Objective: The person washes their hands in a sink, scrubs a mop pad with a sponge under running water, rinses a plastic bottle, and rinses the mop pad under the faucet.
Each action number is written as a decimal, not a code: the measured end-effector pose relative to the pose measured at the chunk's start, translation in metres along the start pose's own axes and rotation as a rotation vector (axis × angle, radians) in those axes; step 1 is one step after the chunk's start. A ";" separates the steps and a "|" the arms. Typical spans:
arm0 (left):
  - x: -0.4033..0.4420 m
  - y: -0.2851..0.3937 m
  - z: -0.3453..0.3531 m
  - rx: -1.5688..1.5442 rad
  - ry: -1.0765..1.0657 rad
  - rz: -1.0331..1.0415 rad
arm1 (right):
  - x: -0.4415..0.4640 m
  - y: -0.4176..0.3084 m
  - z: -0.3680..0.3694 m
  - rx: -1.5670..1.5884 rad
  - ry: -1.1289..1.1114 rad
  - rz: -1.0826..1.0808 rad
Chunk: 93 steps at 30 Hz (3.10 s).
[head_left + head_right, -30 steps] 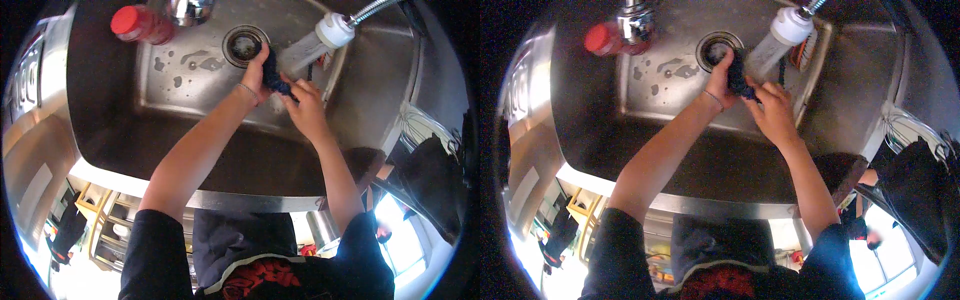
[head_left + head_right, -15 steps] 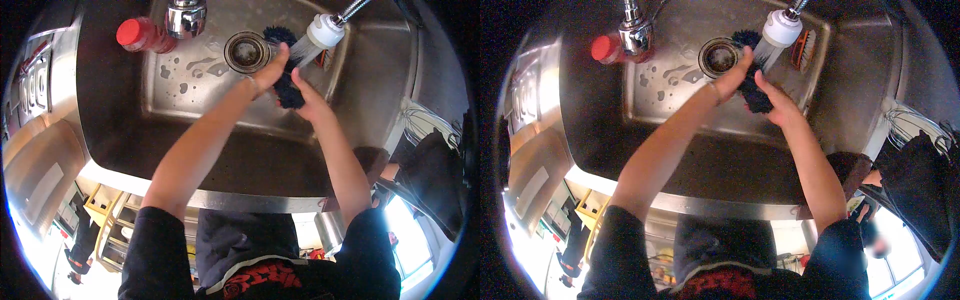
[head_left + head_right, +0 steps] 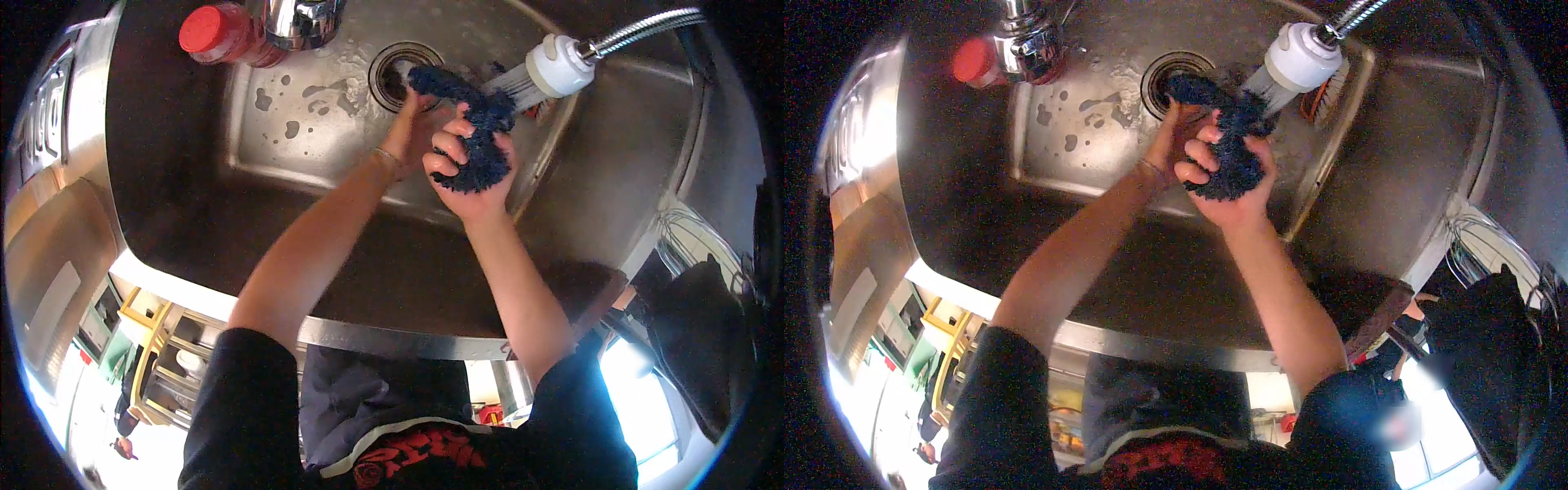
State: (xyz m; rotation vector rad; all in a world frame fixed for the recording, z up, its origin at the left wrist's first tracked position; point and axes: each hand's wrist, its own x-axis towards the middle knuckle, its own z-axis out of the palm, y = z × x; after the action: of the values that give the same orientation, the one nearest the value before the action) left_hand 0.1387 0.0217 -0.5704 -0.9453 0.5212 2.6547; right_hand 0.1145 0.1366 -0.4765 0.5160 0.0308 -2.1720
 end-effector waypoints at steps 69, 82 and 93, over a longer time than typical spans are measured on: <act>0.037 0.059 0.106 0.470 -0.179 0.308 | -0.006 -0.065 0.018 -1.412 0.239 0.223; 0.062 0.006 0.098 1.032 0.777 0.704 | 0.016 -0.054 -0.034 -2.116 0.836 -0.315; 0.001 0.012 0.041 0.082 -0.270 -0.037 | -0.039 -0.033 0.032 0.163 0.021 0.328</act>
State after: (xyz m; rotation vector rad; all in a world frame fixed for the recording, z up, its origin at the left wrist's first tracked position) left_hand 0.1105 0.0283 -0.5387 -0.5548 0.5373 2.6478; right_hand 0.0983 0.1803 -0.4378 0.5919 -0.2073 -1.8561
